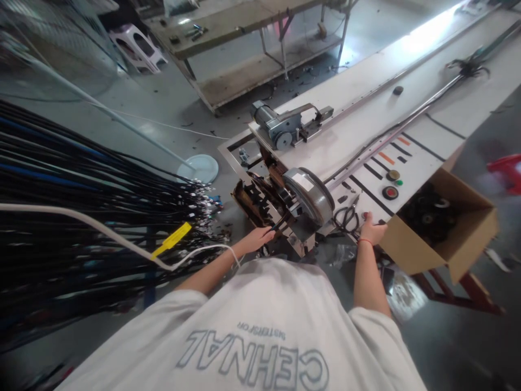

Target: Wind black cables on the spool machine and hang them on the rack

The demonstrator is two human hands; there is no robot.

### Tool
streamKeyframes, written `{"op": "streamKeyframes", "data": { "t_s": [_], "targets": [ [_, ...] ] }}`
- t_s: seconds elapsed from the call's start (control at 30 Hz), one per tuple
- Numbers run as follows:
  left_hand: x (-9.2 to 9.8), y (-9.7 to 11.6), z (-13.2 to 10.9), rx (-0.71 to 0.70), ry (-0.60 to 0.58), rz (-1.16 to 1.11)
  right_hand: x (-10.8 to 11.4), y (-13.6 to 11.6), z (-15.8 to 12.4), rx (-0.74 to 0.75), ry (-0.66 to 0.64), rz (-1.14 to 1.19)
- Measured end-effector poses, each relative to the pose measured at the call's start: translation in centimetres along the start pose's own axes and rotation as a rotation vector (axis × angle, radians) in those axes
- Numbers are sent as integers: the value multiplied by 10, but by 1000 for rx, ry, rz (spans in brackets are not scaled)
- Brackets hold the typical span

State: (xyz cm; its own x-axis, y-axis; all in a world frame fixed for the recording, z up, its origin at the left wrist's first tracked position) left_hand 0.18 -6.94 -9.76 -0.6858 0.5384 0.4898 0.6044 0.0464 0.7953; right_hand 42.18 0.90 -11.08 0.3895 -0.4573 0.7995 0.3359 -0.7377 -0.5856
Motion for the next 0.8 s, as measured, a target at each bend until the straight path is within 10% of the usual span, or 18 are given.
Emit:
{"op": "streamKeyframes", "data": {
  "t_s": [0.8],
  "targets": [
    [12, 28, 52, -13, 161, 61, 2, -4, -4, 6, -19, -17]
  ]
}}
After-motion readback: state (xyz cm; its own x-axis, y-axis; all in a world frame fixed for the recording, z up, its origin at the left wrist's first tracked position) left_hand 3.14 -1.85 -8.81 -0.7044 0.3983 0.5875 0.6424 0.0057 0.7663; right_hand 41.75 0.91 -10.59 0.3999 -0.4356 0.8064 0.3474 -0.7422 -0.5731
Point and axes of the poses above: each hand's wrist, its own z-axis towards the middle knuckle, its own x-axis out of the back of the hand, y = z × x, the point moved 4 cm from there along z, towards the middle knuckle, and after that the axes turned 2 degrees about -y, right-handed, at the moved point
